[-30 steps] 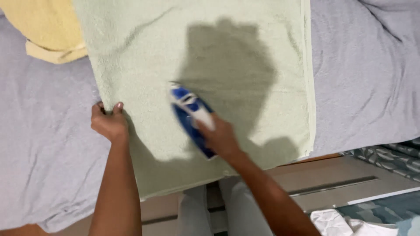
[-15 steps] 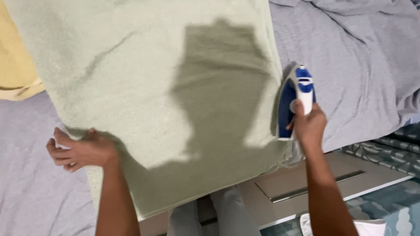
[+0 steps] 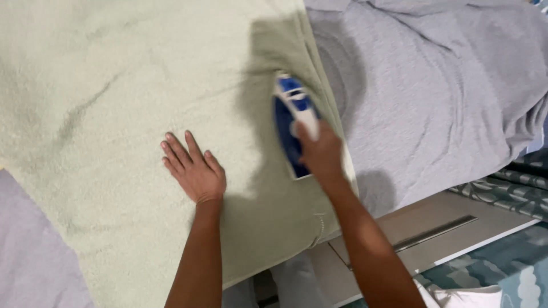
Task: The person irons a light green towel on a bed, smoothing and folding it before ironing again. They then pick up a yellow towel, unfold it, and begin ironing it as well.
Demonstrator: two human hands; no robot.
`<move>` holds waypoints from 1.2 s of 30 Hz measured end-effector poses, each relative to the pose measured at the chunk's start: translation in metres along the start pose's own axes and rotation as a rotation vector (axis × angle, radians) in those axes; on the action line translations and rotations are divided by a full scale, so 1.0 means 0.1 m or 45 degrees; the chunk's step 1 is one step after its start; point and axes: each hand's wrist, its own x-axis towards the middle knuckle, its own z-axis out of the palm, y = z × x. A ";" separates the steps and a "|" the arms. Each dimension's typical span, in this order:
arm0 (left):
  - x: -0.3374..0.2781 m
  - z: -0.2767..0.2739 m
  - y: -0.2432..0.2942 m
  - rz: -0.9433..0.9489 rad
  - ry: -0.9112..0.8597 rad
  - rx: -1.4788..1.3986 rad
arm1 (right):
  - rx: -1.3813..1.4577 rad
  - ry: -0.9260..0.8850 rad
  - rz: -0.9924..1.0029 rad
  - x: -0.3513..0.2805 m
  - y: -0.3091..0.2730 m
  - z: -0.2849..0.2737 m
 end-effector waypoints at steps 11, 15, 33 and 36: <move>1.55 0.25 1.72 0.674 0.084 -0.346 | 0.061 -0.036 0.150 -0.04 0.12 -0.30; 2.19 0.56 2.54 1.159 -0.215 -0.050 | -0.113 0.226 -0.232 0.01 0.44 -0.21; 0.34 -0.51 -0.95 0.103 -0.202 0.155 | 0.068 -0.023 0.013 0.15 0.47 -0.37; 0.26 -0.89 -1.79 -0.101 -0.107 0.266 | 0.038 -0.067 0.037 0.09 0.27 -0.47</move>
